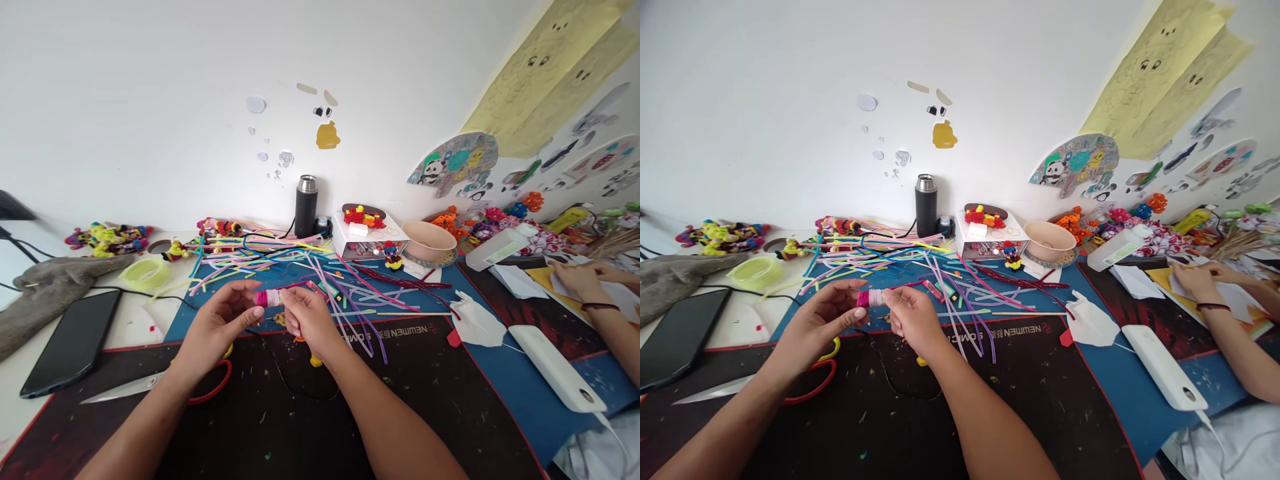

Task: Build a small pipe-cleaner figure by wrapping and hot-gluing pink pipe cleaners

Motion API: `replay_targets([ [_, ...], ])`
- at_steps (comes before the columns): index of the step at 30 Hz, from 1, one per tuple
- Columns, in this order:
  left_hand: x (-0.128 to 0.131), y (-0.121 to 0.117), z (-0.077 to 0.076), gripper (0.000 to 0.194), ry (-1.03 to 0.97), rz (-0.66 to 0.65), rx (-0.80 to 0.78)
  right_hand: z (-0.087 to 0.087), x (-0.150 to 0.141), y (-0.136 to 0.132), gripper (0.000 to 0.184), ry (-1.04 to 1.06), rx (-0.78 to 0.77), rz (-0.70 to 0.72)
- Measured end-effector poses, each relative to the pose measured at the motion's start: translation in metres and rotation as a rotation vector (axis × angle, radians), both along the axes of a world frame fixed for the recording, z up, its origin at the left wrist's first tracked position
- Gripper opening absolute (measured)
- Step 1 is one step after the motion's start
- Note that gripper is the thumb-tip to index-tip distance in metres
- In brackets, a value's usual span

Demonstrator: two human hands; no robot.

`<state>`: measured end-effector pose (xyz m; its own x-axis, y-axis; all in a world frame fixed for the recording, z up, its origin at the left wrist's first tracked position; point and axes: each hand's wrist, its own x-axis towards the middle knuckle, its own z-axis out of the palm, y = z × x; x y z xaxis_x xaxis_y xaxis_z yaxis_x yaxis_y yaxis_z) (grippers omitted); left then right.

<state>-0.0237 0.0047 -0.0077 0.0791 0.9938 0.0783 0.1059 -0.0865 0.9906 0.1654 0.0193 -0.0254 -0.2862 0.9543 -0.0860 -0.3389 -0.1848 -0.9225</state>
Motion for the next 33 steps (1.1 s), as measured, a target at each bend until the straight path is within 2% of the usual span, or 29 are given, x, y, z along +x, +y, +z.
replay_targets([
  [9, 0.003, -0.003, 0.014, 0.05, 0.014, 0.045, -0.006, -0.002, -0.001, -0.001, 0.047, 0.012, -0.019, 0.03],
  [16, 0.006, -0.003, 0.011, 0.05, -0.004, 0.069, -0.001, -0.002, -0.002, -0.004, 0.049, 0.027, -0.046, 0.026],
  [21, 0.007, -0.004, 0.006, 0.06, 0.02, 0.058, 0.044, -0.002, -0.003, -0.004, 0.049, 0.042, -0.05, 0.047],
  [26, 0.006, -0.005, -0.003, 0.048, 0.097, 0.094, 0.114, -0.002, -0.003, -0.004, 0.047, 0.034, -0.06, 0.049],
  [33, 0.008, -0.007, -0.004, 0.05, 0.136, 0.133, 0.113, -0.002, -0.002, -0.004, 0.049, 0.029, -0.061, 0.037],
])
